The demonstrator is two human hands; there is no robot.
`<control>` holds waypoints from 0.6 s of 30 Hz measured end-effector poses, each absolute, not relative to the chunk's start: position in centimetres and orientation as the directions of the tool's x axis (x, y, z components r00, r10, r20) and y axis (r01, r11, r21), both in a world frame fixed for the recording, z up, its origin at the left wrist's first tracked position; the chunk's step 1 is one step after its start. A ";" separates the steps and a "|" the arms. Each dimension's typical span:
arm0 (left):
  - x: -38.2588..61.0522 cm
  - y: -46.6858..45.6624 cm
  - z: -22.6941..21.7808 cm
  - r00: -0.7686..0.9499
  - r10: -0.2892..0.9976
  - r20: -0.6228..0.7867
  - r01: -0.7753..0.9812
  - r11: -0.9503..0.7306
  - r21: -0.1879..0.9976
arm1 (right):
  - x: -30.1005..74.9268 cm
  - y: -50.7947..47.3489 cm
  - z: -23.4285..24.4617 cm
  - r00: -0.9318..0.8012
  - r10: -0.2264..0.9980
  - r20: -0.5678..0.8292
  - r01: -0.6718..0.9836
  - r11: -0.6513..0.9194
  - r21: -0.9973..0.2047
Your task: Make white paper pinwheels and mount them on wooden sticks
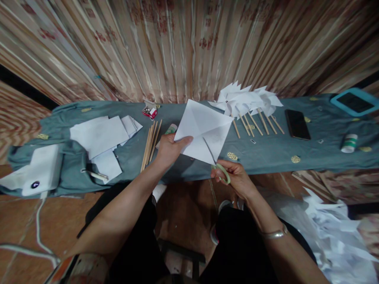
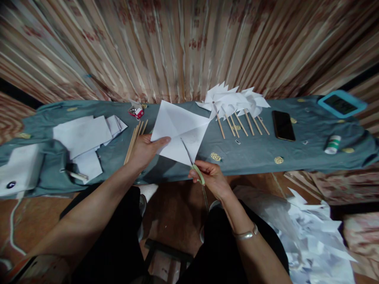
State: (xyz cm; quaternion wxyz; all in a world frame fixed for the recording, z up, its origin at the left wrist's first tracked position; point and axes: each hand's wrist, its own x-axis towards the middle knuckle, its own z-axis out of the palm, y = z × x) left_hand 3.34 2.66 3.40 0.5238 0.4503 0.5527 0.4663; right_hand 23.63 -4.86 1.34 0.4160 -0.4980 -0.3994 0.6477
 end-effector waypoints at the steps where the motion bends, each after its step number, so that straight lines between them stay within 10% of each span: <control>1: 3.3 2.7 3.4 -0.046 0.987 -0.156 0.016 0.157 0.987 | 23.6 -4.9 1.3 -0.154 0.937 -0.314 -0.147 -0.336 -0.930; 18: 1.3 4.3 3.2 -0.136 0.986 -0.093 -0.083 0.082 0.993 | 28.3 -4.9 2.3 -0.418 0.856 -0.305 -0.050 -0.357 -0.933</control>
